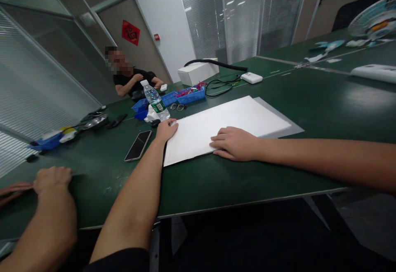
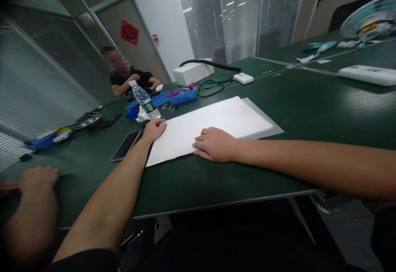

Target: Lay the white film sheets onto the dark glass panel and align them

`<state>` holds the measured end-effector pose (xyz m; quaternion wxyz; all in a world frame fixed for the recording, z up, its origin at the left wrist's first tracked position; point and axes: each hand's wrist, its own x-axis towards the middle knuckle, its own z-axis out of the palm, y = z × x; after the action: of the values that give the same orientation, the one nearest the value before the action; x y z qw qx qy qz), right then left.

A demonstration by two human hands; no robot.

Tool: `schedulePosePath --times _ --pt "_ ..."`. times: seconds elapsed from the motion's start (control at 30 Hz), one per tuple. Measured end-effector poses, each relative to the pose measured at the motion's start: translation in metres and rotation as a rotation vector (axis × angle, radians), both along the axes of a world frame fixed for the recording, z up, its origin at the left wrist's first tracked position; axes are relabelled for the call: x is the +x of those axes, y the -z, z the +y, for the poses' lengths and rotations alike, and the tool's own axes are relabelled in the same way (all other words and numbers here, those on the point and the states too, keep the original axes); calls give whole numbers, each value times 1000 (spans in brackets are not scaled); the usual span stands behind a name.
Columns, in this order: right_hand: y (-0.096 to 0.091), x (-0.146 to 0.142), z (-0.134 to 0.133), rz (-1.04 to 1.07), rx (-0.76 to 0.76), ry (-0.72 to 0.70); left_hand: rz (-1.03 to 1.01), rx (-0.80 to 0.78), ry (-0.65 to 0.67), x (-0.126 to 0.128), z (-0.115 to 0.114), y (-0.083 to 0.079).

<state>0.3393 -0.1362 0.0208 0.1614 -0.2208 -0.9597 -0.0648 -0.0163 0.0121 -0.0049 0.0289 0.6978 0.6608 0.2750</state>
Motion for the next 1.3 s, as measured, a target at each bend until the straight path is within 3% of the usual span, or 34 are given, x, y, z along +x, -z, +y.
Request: schedulePosePath --times 0.77,1.3 --pt "5 4 10 54 -111 -117 -105 -7 53 -11 12 9" --pt "7 4 13 126 -240 -72 -136 -38 24 -7 10 7"
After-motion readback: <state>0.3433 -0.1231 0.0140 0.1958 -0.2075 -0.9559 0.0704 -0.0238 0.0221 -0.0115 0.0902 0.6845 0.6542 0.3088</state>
